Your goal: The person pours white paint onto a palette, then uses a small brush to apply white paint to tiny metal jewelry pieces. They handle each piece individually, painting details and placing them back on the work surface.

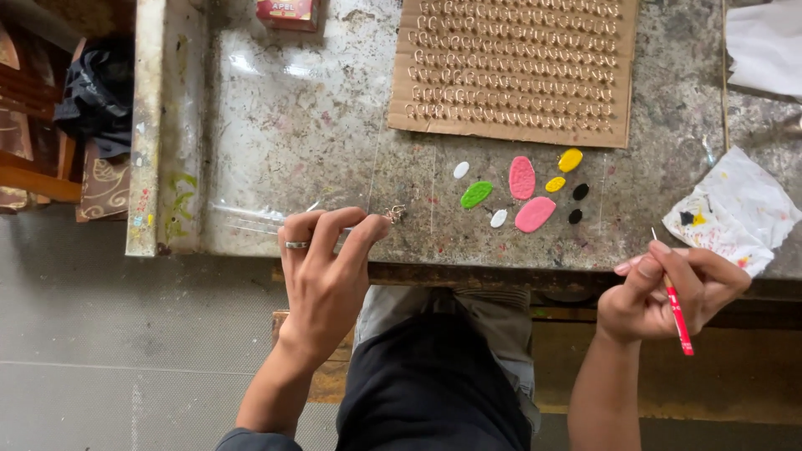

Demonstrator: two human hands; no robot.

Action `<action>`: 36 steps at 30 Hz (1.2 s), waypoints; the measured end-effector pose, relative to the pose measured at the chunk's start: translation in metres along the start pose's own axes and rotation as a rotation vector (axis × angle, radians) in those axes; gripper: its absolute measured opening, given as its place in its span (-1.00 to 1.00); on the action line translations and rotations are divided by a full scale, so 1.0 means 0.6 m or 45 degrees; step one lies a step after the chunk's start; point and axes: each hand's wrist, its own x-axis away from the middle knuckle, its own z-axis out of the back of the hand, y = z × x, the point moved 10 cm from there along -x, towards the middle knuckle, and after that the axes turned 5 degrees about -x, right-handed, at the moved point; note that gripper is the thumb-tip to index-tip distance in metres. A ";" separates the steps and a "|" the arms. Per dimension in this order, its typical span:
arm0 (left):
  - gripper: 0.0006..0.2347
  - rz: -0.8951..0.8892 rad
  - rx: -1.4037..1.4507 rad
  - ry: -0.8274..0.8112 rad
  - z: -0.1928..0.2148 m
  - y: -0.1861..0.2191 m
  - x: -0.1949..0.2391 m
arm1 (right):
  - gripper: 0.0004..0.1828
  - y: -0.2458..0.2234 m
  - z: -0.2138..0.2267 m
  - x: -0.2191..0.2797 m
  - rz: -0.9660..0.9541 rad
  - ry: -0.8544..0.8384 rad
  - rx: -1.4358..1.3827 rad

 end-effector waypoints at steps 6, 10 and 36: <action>-0.95 -0.100 0.180 0.163 0.024 0.016 0.008 | -0.79 0.007 0.007 0.012 0.040 0.026 0.049; -0.96 -0.078 0.479 0.186 0.022 0.013 0.020 | -0.86 0.017 0.004 0.013 -0.087 0.042 -0.128; -0.83 -0.242 0.041 0.035 -0.042 0.023 -0.055 | -0.85 0.020 0.003 0.015 -0.182 0.066 -0.116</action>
